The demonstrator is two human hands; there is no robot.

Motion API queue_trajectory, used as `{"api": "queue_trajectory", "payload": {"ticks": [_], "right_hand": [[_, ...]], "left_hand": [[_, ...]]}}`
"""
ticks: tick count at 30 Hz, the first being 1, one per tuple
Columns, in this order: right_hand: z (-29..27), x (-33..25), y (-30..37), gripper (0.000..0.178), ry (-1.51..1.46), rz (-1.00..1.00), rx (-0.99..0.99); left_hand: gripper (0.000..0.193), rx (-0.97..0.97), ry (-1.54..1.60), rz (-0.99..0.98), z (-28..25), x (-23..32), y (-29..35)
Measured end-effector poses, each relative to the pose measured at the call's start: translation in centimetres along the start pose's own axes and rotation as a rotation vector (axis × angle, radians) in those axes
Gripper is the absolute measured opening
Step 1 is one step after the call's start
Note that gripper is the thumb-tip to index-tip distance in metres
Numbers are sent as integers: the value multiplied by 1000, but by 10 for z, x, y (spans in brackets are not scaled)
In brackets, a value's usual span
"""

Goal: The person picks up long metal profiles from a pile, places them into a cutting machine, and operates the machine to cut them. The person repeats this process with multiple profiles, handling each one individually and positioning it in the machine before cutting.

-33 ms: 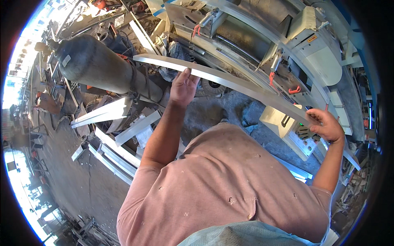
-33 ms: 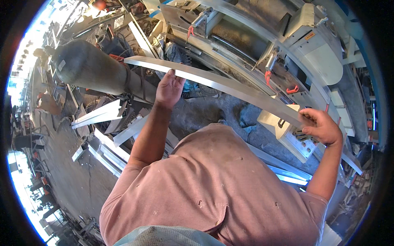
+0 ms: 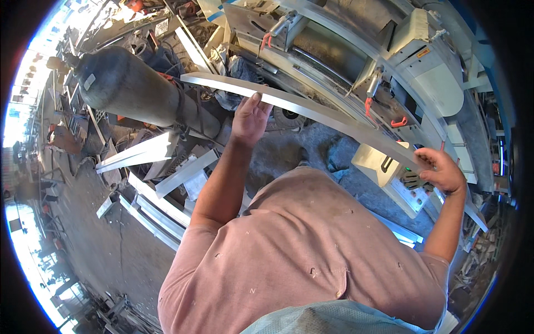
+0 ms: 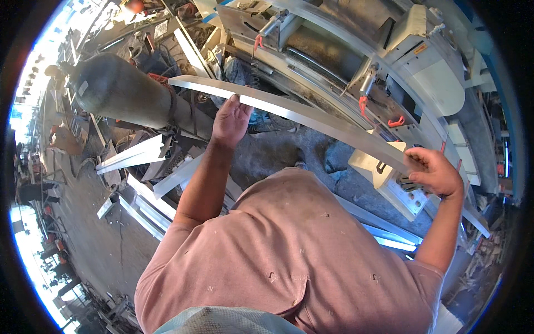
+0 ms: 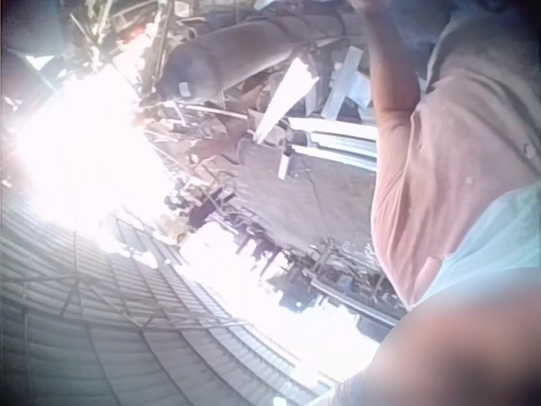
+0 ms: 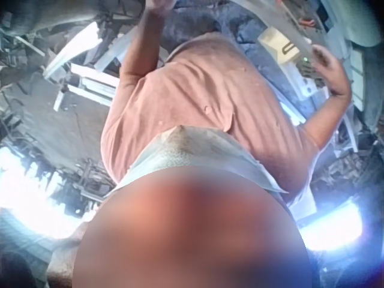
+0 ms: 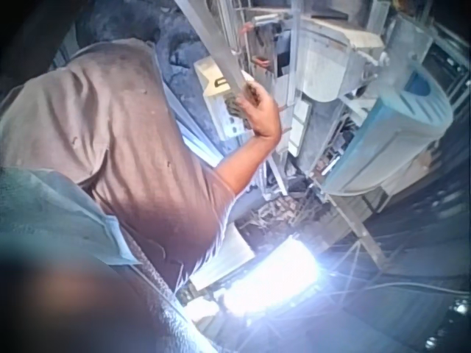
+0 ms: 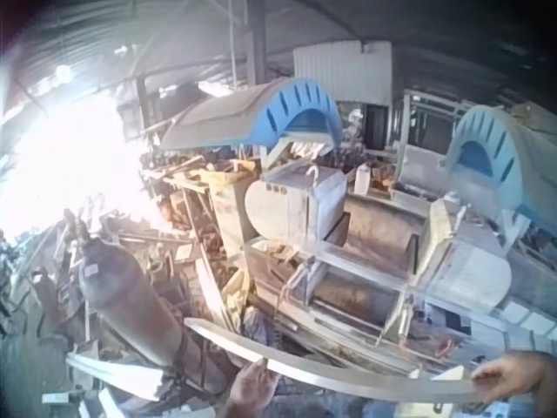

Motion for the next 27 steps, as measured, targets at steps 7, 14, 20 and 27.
{"api": "queue_trajectory", "payload": {"ticks": [7, 14, 20, 27], "right_hand": [[1, 7, -4, 65, -13, -5, 29], [2, 10, -15, 72, 125, -20, 36], [6, 22, -31, 71, -29, 40, -40], [-20, 18, -47, 65, 256, -99, 146]], "left_hand": [[31, -13, -68, 25, 5, -7, -1], [32, 54, -54, 39, -3, -11, -12], [39, 112, -145, -30, -3, -19, -22], [50, 359, -429, -286, -52, -50, 14]]}}
Point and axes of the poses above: each hand's wrist, its own y-axis away from the middle knuckle, its own z-axis out of the palm, x = y × z, the point moved 9 cm from there along -y, towards the middle knuckle, and after that the axes turned 4 degrees about z, right-handed, at the moved point
